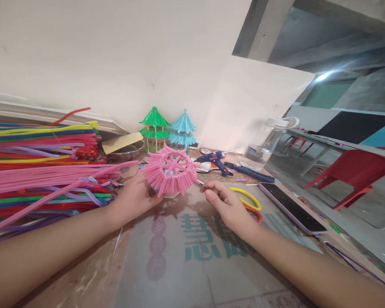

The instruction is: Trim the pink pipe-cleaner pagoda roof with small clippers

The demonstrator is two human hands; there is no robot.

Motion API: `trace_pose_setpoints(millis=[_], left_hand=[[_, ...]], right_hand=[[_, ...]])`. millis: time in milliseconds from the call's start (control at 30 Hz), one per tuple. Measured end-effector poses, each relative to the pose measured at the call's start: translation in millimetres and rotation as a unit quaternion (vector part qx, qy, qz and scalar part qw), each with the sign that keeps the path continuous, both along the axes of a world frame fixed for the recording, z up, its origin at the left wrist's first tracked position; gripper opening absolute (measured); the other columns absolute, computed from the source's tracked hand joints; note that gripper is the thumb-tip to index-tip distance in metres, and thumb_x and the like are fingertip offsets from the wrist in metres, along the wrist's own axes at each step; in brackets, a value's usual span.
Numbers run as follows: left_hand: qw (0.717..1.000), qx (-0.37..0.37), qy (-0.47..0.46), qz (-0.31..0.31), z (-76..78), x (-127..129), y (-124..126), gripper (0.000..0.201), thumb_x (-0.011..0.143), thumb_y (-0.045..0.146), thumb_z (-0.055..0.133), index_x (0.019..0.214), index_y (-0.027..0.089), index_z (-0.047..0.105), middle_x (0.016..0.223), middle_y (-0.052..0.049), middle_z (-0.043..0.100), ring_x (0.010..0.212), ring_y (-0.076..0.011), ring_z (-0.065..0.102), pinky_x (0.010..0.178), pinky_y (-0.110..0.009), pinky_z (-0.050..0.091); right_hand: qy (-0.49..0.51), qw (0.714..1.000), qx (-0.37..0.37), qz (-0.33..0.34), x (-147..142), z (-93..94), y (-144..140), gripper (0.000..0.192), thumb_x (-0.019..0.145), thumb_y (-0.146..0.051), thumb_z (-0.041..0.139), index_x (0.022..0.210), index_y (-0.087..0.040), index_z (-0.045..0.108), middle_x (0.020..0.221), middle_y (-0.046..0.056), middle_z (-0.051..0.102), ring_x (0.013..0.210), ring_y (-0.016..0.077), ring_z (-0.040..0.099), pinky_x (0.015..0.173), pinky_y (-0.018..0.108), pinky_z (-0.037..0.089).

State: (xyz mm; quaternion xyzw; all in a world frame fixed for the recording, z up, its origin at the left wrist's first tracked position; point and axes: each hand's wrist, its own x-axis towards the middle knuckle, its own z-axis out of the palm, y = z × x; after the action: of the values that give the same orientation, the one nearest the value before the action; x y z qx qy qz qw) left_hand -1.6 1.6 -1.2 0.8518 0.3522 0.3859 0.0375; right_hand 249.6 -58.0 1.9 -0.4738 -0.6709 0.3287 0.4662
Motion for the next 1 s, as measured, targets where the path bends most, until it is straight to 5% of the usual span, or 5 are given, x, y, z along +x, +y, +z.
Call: trace_pose_setpoints(millis=[600,1000], left_hand=[[1.000,0.010,0.012,-0.002,-3.0,-1.9,2.4,0.032,0.079,0.023,0.064,0.111,0.018,0.065,0.118,-0.013,0.069,0.115,-0.0349,0.062,0.102,-0.053,0.050],[1.000,-0.020,0.019,0.005,0.7,-0.7,0.4,0.027,0.079,0.025,0.063,0.104,0.017,0.066,0.109,-0.012,0.071,0.112,-0.0341,0.064,0.098,-0.048,0.053]], right_hand=[[0.006,1.000,-0.002,-0.001,-1.5,3.6,-1.8,0.039,0.083,-0.060,0.058,0.084,-0.021,0.055,0.062,-0.005,0.039,0.055,0.0125,0.032,0.051,0.026,0.028],[0.006,1.000,0.015,-0.009,-1.4,1.1,-0.2,0.032,0.083,-0.053,0.058,0.081,-0.021,0.057,0.064,-0.004,0.043,0.057,0.0135,0.036,0.054,0.027,0.032]])
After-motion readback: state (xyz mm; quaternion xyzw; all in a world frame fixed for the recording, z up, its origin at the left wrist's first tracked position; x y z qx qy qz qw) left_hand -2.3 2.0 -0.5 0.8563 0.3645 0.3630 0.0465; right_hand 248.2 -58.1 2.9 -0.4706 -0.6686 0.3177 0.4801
